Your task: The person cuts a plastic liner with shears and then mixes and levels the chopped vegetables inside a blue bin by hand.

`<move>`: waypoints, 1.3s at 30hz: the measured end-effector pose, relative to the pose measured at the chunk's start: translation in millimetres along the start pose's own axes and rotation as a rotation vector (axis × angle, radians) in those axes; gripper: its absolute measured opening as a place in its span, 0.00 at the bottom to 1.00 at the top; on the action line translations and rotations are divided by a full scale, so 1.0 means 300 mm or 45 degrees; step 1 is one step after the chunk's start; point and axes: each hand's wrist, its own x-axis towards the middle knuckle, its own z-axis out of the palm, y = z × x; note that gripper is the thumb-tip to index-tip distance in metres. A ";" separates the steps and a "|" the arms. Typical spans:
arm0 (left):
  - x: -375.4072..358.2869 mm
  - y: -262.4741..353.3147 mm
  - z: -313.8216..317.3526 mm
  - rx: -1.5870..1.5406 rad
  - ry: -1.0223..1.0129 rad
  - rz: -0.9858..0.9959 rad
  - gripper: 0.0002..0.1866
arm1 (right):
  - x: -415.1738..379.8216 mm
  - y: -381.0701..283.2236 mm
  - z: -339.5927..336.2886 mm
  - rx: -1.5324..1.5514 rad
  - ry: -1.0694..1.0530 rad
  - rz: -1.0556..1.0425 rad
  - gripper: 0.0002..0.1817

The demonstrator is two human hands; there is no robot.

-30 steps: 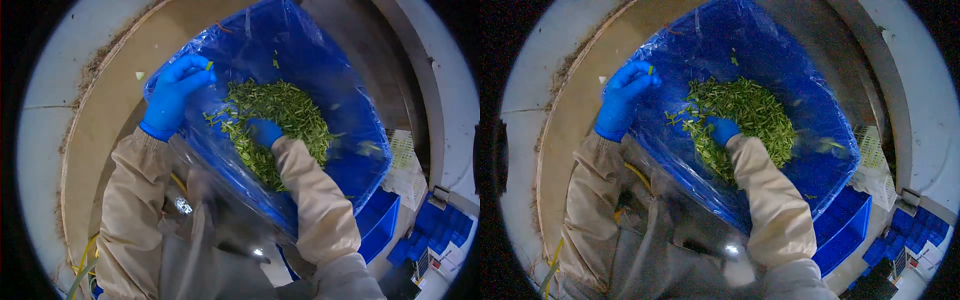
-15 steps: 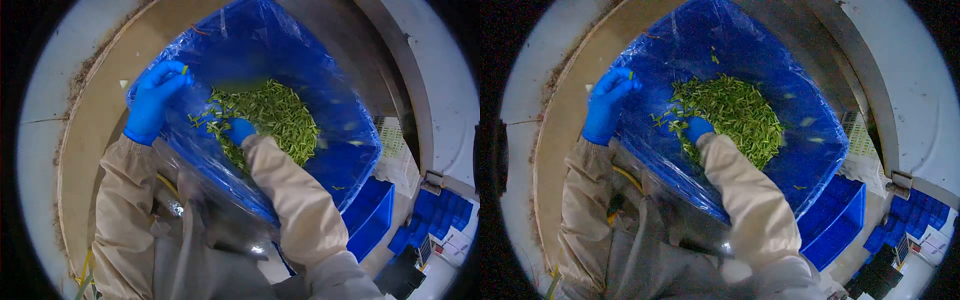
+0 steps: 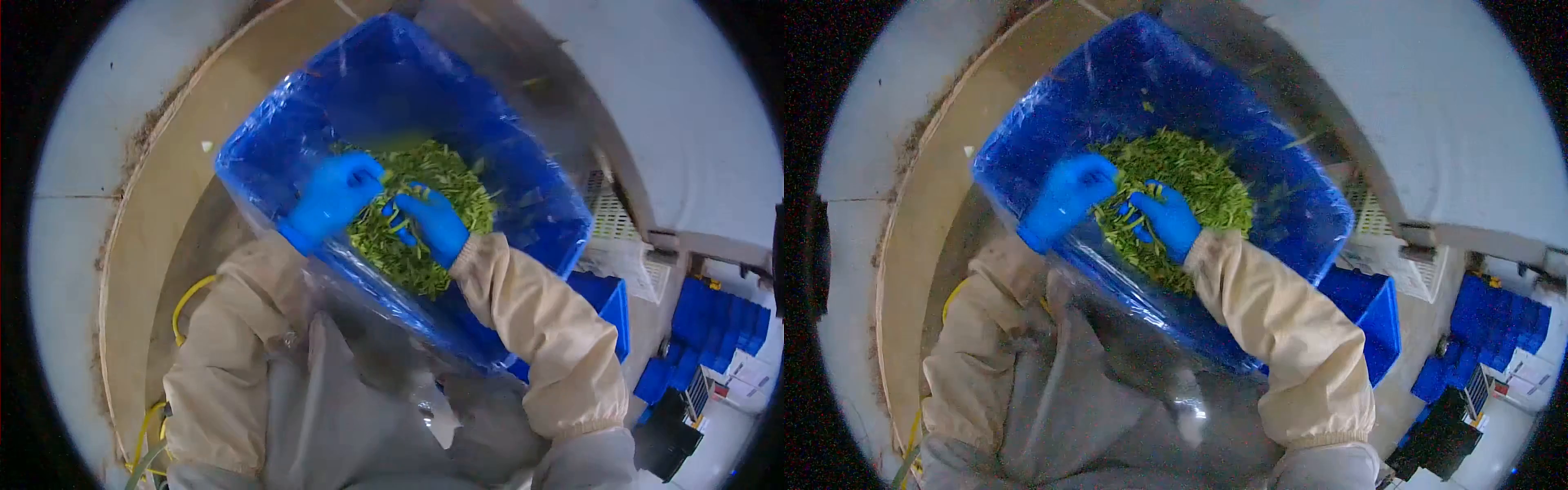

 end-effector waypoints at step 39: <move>-0.101 -0.027 -0.024 1.499 0.175 0.319 0.07 | 0.097 0.445 -0.199 -1.880 -0.217 -0.525 0.13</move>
